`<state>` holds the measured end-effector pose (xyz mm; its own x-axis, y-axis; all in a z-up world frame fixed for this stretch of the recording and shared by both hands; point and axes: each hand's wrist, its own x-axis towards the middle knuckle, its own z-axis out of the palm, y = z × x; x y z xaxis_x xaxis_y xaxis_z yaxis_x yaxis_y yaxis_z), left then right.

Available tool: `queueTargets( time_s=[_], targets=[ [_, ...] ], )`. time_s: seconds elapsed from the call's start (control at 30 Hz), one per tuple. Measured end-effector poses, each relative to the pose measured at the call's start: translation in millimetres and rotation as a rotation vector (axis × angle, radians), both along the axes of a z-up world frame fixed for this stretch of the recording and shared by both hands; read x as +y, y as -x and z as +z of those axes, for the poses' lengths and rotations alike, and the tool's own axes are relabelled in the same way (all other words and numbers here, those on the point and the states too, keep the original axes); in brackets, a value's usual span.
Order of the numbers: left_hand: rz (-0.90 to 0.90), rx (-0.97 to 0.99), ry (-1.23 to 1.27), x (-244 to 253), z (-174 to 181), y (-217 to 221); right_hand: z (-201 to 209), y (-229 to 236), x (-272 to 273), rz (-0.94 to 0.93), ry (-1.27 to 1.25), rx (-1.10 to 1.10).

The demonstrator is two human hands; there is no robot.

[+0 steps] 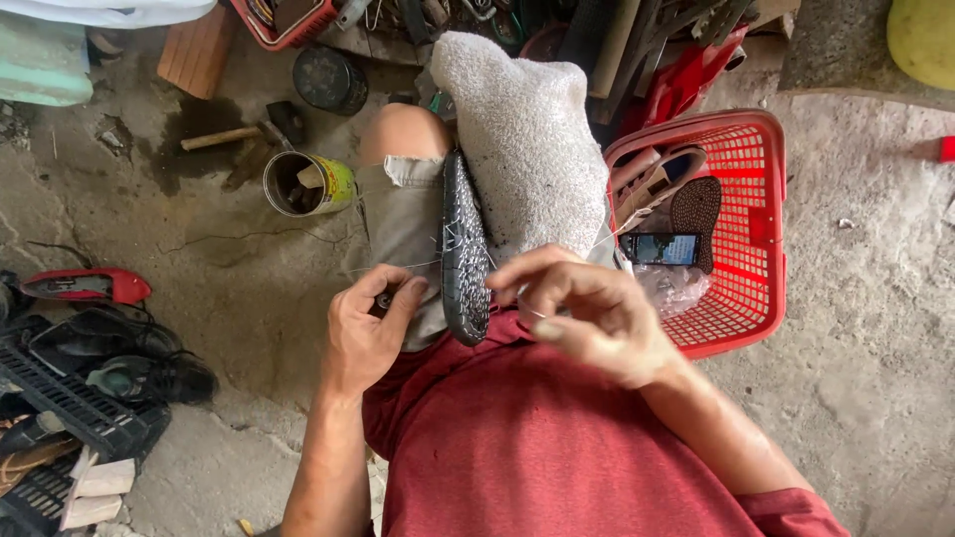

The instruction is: The person sits on the floor and sews a black woven sandal using a needle and thread. They repeatedly push the needle through the sole and pull the thread to secure the sandal's structure.

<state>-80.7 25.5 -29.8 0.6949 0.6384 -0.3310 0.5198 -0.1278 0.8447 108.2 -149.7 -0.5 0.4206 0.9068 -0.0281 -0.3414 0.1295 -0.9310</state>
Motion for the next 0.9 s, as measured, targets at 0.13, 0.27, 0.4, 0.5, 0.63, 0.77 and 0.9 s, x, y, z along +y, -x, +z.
queueTargets(
  time_s=[0.13,0.27,0.4,0.5,0.63,0.77,0.9],
  targets=[
    [0.007,0.030,0.039,3,11,-14,9,26,23,-0.011,0.100,-0.483],
    [-0.132,0.119,0.137,6,12,-38,-5,37,23,-0.129,0.222,-0.930],
    [-0.194,0.150,0.081,3,12,-40,4,22,17,-0.158,0.369,-0.999],
    [-0.214,0.106,0.028,-2,16,-45,-6,25,13,-0.151,0.463,-0.963],
    [-0.262,0.036,0.070,-3,28,-50,-8,27,14,-0.119,0.499,-0.975],
    [-0.247,0.004,0.165,-8,25,-47,-10,30,16,-0.067,0.584,-1.013],
    [-0.152,-0.058,0.228,-11,14,-39,-8,32,16,-0.018,0.612,-0.977]
  ],
)
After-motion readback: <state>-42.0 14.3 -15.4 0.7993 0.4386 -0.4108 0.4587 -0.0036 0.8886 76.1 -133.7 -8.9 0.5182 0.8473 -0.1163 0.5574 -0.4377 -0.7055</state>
